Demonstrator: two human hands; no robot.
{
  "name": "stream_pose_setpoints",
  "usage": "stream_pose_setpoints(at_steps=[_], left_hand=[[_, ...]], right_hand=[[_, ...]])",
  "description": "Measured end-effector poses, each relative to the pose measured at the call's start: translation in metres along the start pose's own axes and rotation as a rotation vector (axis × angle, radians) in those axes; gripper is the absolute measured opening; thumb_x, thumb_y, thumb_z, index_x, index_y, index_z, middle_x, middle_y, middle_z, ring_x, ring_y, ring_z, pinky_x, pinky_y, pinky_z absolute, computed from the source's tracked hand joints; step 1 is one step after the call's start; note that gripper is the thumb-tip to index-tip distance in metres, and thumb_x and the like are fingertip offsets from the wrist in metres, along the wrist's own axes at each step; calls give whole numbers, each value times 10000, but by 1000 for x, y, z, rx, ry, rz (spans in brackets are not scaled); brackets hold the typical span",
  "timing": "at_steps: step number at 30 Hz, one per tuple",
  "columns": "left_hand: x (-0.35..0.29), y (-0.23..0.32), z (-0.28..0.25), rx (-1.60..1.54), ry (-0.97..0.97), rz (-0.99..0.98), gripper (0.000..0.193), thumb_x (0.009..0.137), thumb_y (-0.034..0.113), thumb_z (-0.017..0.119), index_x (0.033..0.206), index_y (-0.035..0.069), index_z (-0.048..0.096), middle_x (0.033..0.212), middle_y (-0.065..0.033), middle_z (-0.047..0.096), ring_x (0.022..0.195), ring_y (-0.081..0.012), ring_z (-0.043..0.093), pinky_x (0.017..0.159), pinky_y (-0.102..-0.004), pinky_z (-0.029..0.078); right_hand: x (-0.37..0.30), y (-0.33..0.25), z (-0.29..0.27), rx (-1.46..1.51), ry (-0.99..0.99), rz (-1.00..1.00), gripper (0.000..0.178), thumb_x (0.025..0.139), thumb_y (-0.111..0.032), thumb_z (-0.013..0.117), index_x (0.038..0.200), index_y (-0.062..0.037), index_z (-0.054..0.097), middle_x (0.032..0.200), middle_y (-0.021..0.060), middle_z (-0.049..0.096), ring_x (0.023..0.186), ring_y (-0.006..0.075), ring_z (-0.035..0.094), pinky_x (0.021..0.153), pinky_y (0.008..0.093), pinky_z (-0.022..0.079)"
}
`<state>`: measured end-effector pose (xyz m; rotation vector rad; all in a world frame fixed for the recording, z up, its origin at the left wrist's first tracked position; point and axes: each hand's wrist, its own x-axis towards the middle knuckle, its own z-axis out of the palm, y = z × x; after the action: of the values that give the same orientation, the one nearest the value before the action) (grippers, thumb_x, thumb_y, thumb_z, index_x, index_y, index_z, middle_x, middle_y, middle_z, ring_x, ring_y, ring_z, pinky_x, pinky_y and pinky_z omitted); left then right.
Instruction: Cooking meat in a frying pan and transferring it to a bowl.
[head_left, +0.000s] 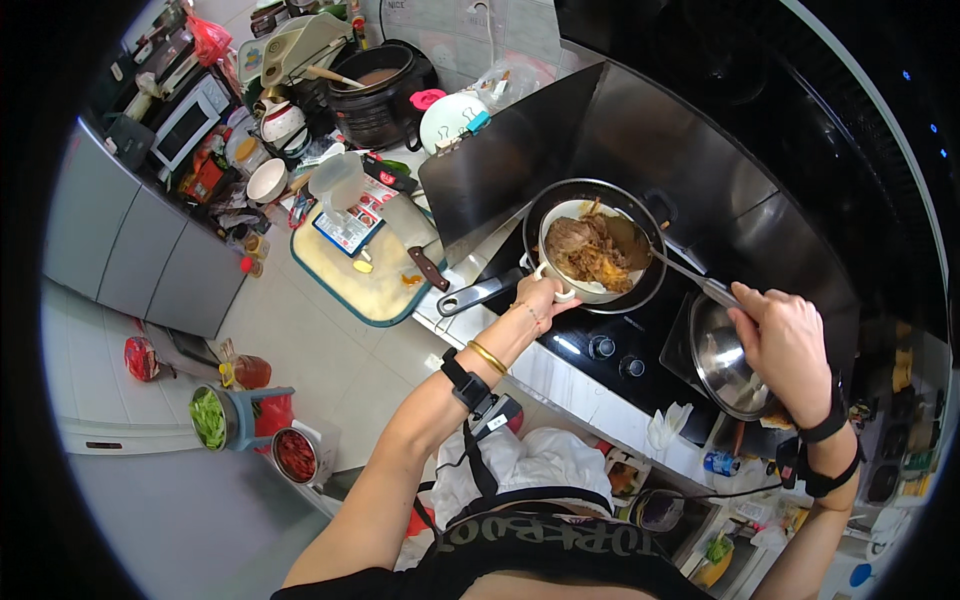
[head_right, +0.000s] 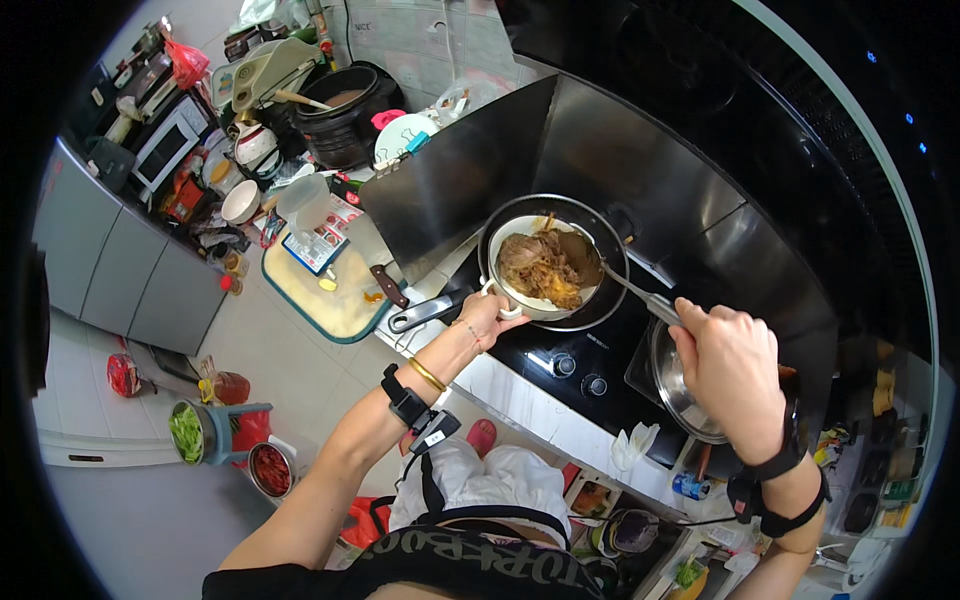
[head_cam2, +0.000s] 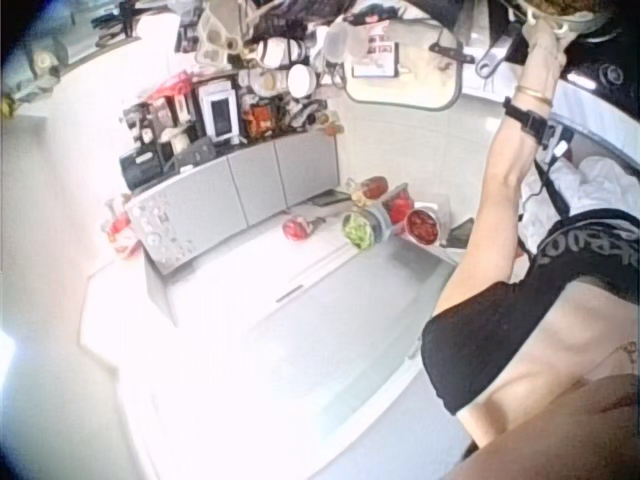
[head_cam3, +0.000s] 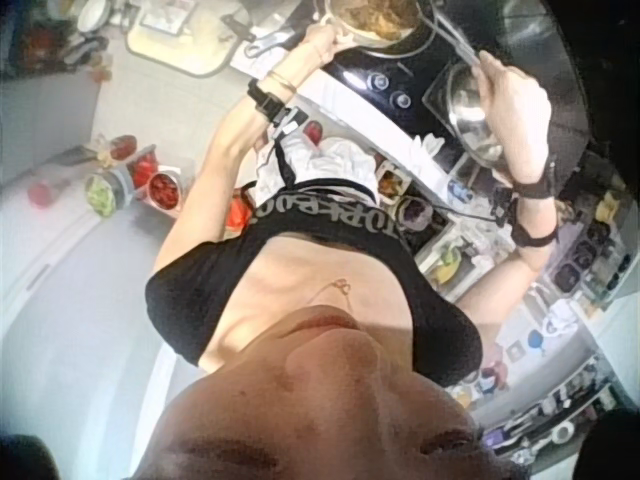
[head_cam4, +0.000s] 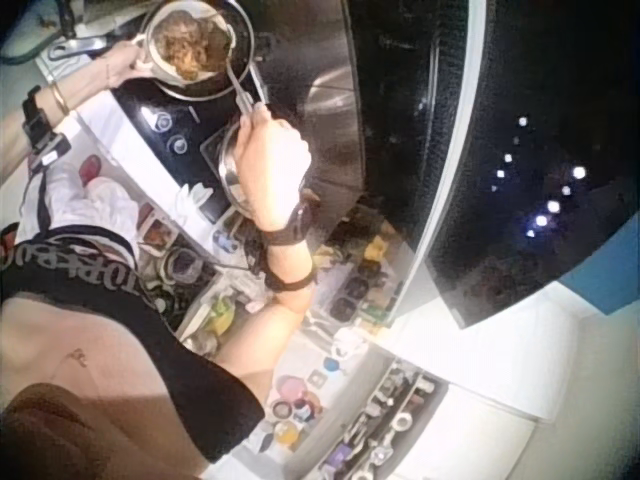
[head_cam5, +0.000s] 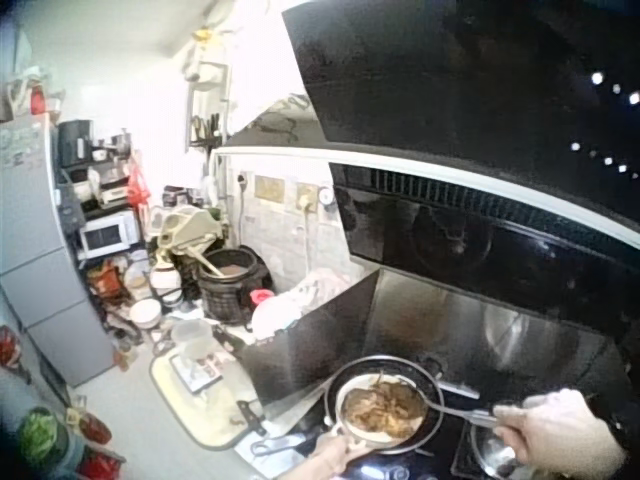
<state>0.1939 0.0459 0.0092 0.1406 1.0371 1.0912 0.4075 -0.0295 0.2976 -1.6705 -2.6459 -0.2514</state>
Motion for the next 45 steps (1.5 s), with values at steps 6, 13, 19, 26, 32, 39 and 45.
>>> stream_pose_setpoints(at_steps=[6, 13, 19, 26, 32, 39, 45], left_hand=[[2, 2, -7, 46, -13, -34, 398, 798, -85, 441, 1195, -58, 454, 1161, -179, 544, 1023, -328, 598, 798, -431, 598], [0, 5, -18, 64, -59, -40, 387, 799, -80, 437, 1185, -57, 458, 1124, -169, 559, 1005, -317, 612, 817, -413, 594], [-33, 13, -50, 66, -181, -10, 398, 746, -100, 434, 1136, -36, 479, 1118, -128, 558, 1044, -303, 601, 900, -437, 554], [-97, 35, -88, 137, -141, 6, 408, 754, -111, 424, 1155, -61, 476, 1137, -123, 547, 1027, -296, 607, 896, -481, 552], [-146, 21, -122, 135, -45, -60, 439, 786, -110, 409, 1222, -71, 430, 1172, -135, 540, 1058, -316, 601, 878, -471, 563], [-165, 4, -133, 64, 35, -108, 412, 820, -95, 429, 1230, -59, 449, 1179, -143, 567, 1041, -300, 617, 860, -438, 576], [-163, -5, -131, 69, 4, -135, 482, 765, -109, 447, 1242, -42, 437, 1196, -154, 550, 1075, -309, 599, 880, -417, 570]], right_hand=[[-24, -9, 12, -136, 177, -78, 290, 815, -90, 645, 1103, -120, 653, 686, 71, 455, 529, 218, 528, 475, 329, 418], [-55, 18, 30, 83, 144, 1, 310, 813, -79, 669, 1122, -95, 663, 677, 91, 521, 533, 200, 539, 497, 315, 421], [-61, 77, 59, 1241, -87, 744, 299, 933, -186, 585, 1153, 13, 623, 631, -59, 485, 491, 13, 396, 428, 157, 289], [7, 124, 96, 753, -109, 403, 257, 876, -129, 604, 1069, 34, 654, 750, 99, 659, 608, 167, 599, 587, 271, 472], [91, 109, 73, 415, -328, 151, 205, 745, -112, 617, 878, 10, 715, 719, 165, 681, 634, 216, 663, 593, 298, 516], [87, 116, 140, 1163, -796, 737, 200, 862, -114, 597, 1025, -19, 663, 603, 48, 529, 389, 48, 334, 340, 213, 236], [7, 41, 267, 1632, -262, 888, 276, 896, -239, 652, 1110, -65, 656, 606, -30, 518, 441, 31, 357, 393, 181, 255]])
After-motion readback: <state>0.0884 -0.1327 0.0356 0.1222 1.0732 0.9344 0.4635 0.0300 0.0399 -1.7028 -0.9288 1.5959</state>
